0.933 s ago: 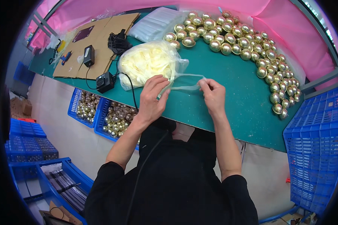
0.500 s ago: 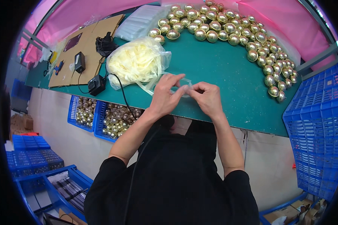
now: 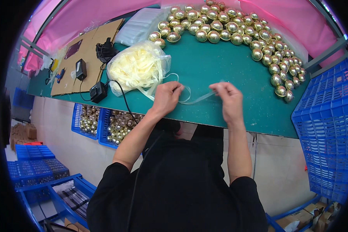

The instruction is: Attaching string and cap assemblies to gold Christmas ornaments at a production workstation.

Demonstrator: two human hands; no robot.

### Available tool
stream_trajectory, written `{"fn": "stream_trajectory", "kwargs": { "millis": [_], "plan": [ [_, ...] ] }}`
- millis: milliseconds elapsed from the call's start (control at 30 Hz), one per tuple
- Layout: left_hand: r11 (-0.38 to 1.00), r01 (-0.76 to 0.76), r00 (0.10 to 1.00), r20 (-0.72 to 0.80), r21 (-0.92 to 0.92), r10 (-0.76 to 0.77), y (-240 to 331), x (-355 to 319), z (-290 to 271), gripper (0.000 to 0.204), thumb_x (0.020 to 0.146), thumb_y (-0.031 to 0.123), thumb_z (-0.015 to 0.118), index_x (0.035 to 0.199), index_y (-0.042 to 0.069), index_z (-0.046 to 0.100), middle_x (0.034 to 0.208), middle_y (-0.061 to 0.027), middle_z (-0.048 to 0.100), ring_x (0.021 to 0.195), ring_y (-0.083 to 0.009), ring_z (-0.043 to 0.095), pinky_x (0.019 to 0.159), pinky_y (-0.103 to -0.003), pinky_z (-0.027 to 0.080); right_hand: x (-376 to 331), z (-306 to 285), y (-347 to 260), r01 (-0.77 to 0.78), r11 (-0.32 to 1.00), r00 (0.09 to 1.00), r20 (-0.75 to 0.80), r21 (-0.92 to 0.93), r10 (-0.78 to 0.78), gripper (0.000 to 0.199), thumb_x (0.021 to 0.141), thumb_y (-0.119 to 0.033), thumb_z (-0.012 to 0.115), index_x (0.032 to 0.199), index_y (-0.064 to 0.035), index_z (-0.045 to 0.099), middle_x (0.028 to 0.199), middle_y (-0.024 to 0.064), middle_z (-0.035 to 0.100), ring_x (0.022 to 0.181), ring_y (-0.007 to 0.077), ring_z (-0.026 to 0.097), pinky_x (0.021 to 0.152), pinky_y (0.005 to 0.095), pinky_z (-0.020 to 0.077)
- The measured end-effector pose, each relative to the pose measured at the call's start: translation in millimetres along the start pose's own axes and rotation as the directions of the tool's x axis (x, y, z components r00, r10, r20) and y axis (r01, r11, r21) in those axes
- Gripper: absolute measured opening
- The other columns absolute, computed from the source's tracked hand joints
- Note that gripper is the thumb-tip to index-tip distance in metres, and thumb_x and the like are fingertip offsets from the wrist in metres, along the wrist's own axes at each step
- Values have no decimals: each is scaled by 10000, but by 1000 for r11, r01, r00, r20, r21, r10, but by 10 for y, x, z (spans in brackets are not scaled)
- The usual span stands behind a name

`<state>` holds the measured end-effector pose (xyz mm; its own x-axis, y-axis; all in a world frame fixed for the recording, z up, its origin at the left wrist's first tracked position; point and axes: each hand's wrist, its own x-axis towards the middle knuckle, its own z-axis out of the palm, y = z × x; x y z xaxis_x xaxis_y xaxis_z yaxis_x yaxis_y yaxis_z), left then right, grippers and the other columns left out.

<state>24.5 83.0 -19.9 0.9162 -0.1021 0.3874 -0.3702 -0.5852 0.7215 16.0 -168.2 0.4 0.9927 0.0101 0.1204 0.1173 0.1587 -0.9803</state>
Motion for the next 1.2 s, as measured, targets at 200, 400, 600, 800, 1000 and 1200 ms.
{"fn": "stream_trajectory", "kwargs": {
  "millis": [200,400,600,800,1000,1200],
  "plan": [
    [971,-129,989,-40,203,140,-113,-21,100,137,910,98,720,1018,24,759,794,-185,677,740,-399,672,658,-499,519,5,-562,-354,135,920,972,-228,368,-51,173,1069,-181,617,1096,-20,674,1046,116,739,886,199,672,875,368,539],
    [995,-41,999,21,90,39,543,17,-109,280,890,108,770,1155,19,760,734,-175,660,623,-317,650,566,-446,492,-126,-318,-379,-94,996,994,-55,10,94,136,1025,-149,666,1020,-16,692,792,25,650,614,85,546,585,240,472],
    [882,190,969,225,-432,-99,809,68,-10,232,928,85,769,1138,-12,752,809,-25,708,650,-56,558,571,-282,463,-245,176,-356,-200,960,965,129,-197,227,167,1020,-171,676,974,-13,706,770,-5,649,655,44,532,585,221,421],
    [910,167,970,226,-378,-84,668,25,59,105,948,88,728,944,-17,731,800,-28,699,662,-56,544,583,-266,443,-263,170,-199,-130,972,952,249,-195,177,174,1023,-166,662,975,-1,690,781,-17,642,712,50,569,618,232,428],
    [904,272,941,287,-329,-178,658,41,94,180,987,139,683,890,-12,696,755,-23,678,648,-61,535,559,-265,408,-291,244,-72,-226,970,965,118,-90,235,163,1027,-157,663,1009,1,701,793,-15,648,656,51,537,559,241,411],
    [683,496,858,424,-537,-290,562,121,156,249,1031,187,637,841,27,636,699,-1,587,588,-77,499,522,-244,389,-302,404,-64,242,867,956,-44,-436,-289,59,952,-41,727,995,-9,750,755,9,651,606,78,539,510,271,405]
  ]
}}
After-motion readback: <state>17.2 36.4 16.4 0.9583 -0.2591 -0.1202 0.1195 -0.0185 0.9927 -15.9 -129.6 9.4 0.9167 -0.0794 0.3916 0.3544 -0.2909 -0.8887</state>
